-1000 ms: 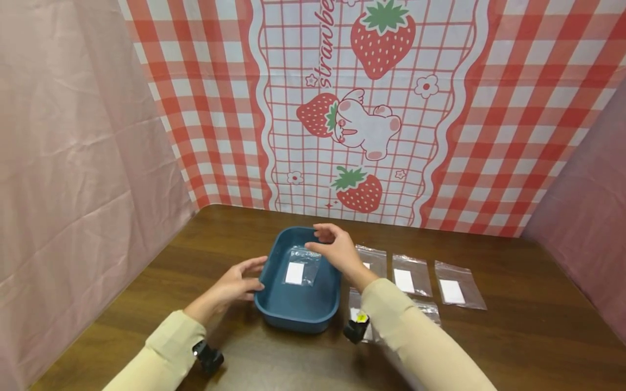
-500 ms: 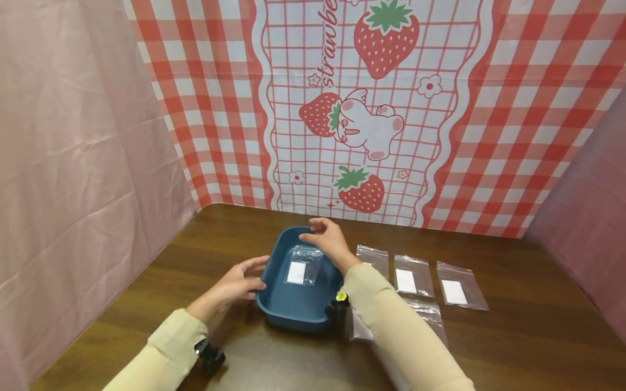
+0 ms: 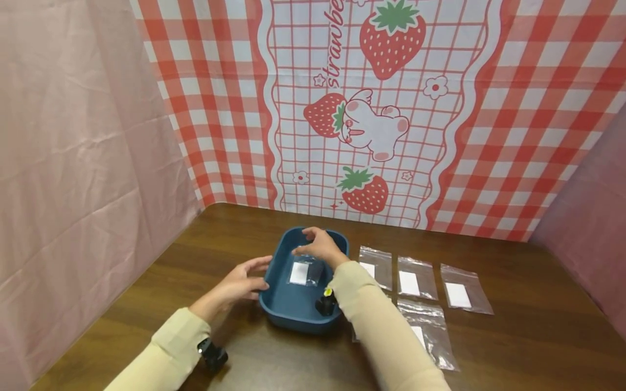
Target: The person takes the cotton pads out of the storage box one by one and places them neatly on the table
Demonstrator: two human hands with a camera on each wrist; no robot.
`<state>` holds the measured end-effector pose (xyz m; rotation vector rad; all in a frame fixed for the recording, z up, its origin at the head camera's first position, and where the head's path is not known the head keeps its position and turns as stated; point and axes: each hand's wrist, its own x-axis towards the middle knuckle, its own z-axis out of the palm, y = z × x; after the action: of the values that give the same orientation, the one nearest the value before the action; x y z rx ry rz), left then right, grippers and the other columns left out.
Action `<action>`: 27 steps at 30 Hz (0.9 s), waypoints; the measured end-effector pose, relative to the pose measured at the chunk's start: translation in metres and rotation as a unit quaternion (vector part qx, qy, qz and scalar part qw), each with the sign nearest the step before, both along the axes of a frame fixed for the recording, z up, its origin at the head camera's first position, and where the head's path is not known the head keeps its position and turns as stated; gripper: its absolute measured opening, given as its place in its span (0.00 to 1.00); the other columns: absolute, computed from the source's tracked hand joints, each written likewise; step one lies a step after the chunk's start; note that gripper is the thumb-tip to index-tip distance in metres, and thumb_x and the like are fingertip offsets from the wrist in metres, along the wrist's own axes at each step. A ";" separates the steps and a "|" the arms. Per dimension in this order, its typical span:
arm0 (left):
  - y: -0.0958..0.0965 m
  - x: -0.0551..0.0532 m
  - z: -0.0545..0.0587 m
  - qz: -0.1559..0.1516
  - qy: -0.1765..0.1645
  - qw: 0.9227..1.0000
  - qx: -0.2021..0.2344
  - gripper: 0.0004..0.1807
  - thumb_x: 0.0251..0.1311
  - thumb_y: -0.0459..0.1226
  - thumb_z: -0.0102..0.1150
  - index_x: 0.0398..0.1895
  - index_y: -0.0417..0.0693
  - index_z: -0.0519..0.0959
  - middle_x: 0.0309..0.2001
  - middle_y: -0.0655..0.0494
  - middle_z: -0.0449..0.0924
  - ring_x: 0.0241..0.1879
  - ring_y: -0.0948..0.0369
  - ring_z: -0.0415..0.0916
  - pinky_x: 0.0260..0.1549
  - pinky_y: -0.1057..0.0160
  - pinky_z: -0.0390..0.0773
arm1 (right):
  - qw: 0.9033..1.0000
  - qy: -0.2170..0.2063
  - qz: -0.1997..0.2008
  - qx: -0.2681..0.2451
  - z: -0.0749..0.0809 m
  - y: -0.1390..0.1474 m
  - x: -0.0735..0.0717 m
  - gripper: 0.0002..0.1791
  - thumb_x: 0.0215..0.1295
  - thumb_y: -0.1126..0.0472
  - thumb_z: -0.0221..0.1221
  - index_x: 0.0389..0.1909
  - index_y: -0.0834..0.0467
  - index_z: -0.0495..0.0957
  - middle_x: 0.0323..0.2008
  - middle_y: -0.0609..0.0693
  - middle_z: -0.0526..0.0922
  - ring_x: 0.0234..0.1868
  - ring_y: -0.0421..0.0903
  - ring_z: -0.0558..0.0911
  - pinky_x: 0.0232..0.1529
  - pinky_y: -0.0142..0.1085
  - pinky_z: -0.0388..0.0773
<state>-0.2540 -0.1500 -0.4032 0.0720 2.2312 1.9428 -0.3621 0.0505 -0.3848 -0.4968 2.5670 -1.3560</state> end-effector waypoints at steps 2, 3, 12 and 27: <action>0.000 0.000 0.000 0.002 0.002 1.000 0.003 0.36 0.48 0.25 0.56 0.66 0.41 0.63 0.58 0.36 0.68 0.41 0.49 0.76 0.31 0.53 0.79 | 0.998 0.007 0.034 0.047 -0.002 -0.001 0.001 0.38 0.50 0.59 0.68 0.62 0.64 0.65 0.59 0.63 0.69 0.60 0.59 0.67 0.56 0.49 0.66; 0.000 0.000 0.000 0.003 0.003 1.000 0.004 0.36 0.47 0.24 0.56 0.66 0.40 0.63 0.57 0.36 0.68 0.41 0.49 0.76 0.30 0.53 0.79 | 0.997 0.009 0.048 0.068 -0.003 -0.001 0.002 0.39 0.48 0.59 0.69 0.62 0.64 0.65 0.60 0.63 0.68 0.61 0.59 0.66 0.56 0.49 0.65; 0.000 0.000 0.001 0.006 0.003 1.000 0.004 0.36 0.47 0.24 0.56 0.65 0.40 0.63 0.58 0.37 0.67 0.40 0.51 0.75 0.30 0.53 0.79 | 0.962 -0.028 0.162 0.218 -0.004 0.000 0.003 0.44 0.40 0.62 0.74 0.63 0.59 0.67 0.62 0.60 0.65 0.61 0.55 0.65 0.60 0.50 0.61; -0.001 0.001 -0.001 -0.003 0.011 1.000 0.018 0.36 0.46 0.23 0.55 0.65 0.38 0.63 0.57 0.35 0.68 0.41 0.48 0.75 0.30 0.53 0.79 | 0.949 0.022 0.171 0.263 0.000 -0.001 0.005 0.32 0.39 0.66 0.73 0.52 0.58 0.76 0.43 0.53 0.77 0.36 0.45 0.75 0.40 0.38 0.73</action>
<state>-0.2531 -0.1510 -0.4041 0.1051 2.2073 1.9884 -0.3571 0.0495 -0.3851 -0.8169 2.5694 -0.5212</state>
